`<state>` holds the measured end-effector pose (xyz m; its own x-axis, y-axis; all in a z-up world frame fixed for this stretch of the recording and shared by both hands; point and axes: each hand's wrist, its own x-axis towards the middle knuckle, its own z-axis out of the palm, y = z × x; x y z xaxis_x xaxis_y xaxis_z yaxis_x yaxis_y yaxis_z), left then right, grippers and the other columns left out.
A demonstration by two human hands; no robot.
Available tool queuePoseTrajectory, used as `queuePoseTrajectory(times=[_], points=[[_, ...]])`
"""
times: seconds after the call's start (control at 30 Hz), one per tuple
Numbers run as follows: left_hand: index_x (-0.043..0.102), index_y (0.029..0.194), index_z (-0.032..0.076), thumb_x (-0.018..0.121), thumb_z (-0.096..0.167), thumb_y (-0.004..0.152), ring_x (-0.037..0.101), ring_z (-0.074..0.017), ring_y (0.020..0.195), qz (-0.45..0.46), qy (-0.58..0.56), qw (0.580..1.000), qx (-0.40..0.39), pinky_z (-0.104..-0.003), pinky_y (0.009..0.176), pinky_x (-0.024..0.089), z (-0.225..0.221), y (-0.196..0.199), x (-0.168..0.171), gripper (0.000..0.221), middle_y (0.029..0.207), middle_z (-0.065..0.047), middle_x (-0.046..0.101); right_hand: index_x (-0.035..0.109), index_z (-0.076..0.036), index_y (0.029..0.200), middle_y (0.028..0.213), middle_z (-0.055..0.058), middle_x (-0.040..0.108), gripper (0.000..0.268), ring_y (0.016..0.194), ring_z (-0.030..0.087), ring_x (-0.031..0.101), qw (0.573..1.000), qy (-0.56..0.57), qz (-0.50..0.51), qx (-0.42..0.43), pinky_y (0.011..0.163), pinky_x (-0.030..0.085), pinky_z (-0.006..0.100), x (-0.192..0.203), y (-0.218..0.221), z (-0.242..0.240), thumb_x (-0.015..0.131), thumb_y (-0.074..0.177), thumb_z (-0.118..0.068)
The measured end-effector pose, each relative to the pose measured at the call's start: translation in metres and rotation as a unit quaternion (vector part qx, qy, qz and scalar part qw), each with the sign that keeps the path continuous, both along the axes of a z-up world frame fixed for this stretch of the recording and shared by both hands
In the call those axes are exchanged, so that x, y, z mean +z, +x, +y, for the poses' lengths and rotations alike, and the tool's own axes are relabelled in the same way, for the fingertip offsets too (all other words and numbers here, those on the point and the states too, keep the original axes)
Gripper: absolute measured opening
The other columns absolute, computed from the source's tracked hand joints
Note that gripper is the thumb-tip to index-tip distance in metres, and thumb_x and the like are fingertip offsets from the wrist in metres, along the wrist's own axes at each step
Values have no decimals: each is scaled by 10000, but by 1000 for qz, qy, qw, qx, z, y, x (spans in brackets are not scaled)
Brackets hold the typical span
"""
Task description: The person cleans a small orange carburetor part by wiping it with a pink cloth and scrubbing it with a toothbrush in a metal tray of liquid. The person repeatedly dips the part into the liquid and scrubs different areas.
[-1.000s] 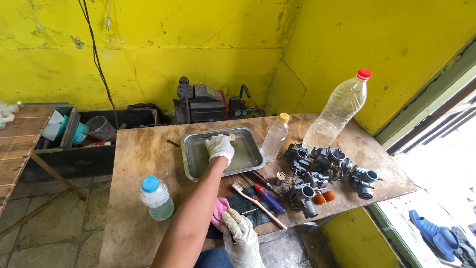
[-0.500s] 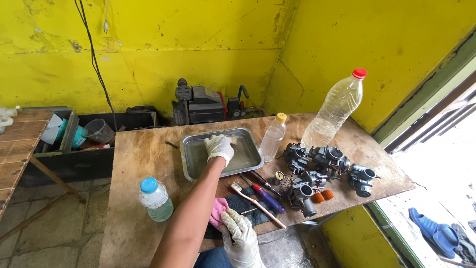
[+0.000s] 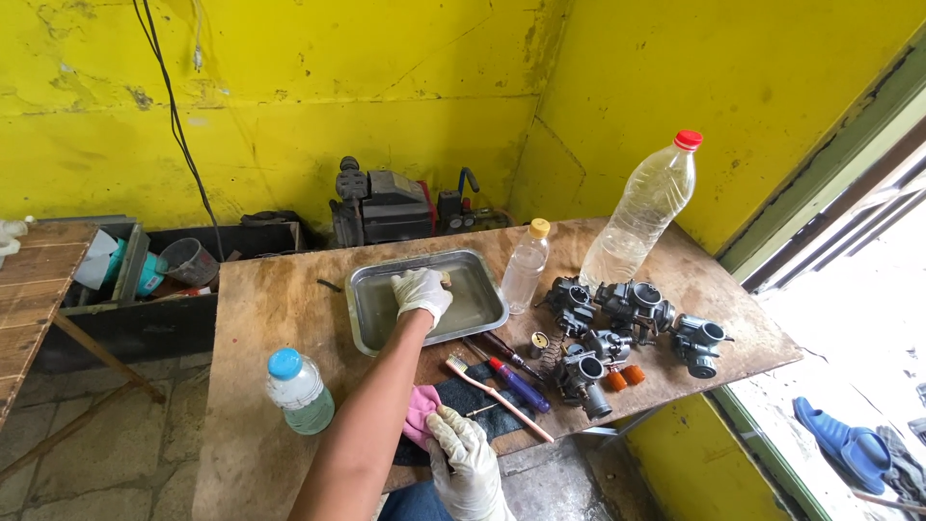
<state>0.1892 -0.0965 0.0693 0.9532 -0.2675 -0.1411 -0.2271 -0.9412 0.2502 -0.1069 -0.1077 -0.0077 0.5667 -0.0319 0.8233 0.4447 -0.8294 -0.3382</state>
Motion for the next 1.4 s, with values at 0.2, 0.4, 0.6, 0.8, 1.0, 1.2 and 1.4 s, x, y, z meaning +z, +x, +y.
queuePoseTrajectory(times=[0.2, 0.4, 0.6, 0.8, 1.0, 1.2, 1.4], points=[[683, 1265, 503, 531, 108, 913, 610, -276, 1214, -32, 15, 999, -29, -462, 952, 335, -4, 6, -18, 550, 1259, 10, 721, 686, -137, 1293, 1311, 84, 698, 350, 1138, 281, 706, 1000, 1, 7, -3, 978, 581, 379, -1, -1, 0, 713, 944, -144], [687, 1198, 561, 495, 171, 957, 621, -259, 1246, -8, 39, 997, -59, -464, 977, 304, -4, 9, -16, 497, 1300, 62, 699, 670, -136, 1305, 1305, 89, 707, 361, 1153, 274, 709, 1000, -13, 2, -2, 987, 571, 380, -2, -1, -1, 713, 947, -147], [739, 957, 423, 512, 95, 867, 649, -238, 1129, 16, -52, 997, -52, -422, 963, 270, -2, 14, -32, 408, 1173, 97, 744, 686, -141, 1293, 1292, 61, 723, 361, 1161, 266, 707, 1000, -16, 6, -12, 1003, 564, 380, -8, 0, -1, 729, 935, -155], [657, 984, 362, 449, 96, 844, 565, -279, 1134, 23, -88, 995, -34, -407, 929, 282, -4, 17, -44, 366, 1245, 1, 690, 669, -132, 1300, 1294, 68, 716, 361, 1163, 270, 703, 1000, -13, -3, 0, 989, 579, 378, 0, -1, 0, 720, 943, -139], [628, 1200, 353, 471, 65, 872, 615, -222, 1205, 14, -35, 998, -45, -428, 978, 309, -3, 20, -49, 463, 1339, 35, 658, 678, -140, 1297, 1298, 78, 714, 362, 1156, 270, 702, 1000, -5, 9, 0, 996, 569, 374, -1, -1, 0, 725, 939, -145], [665, 1155, 415, 435, 72, 894, 614, -278, 1163, 11, -48, 998, -44, -420, 933, 314, 3, 15, -45, 488, 1335, 19, 664, 666, -138, 1306, 1304, 106, 706, 370, 1156, 286, 702, 1000, -1, 9, 10, 1008, 561, 383, 0, -1, 1, 724, 940, -133], [627, 1093, 363, 408, 58, 834, 586, -262, 1134, 4, -67, 997, -33, -414, 945, 303, -1, 30, -68, 456, 1292, 8, 658, 675, -129, 1307, 1310, 128, 693, 357, 1135, 292, 696, 1000, 7, 18, 7, 999, 561, 377, 6, -4, 2, 704, 951, -142]])
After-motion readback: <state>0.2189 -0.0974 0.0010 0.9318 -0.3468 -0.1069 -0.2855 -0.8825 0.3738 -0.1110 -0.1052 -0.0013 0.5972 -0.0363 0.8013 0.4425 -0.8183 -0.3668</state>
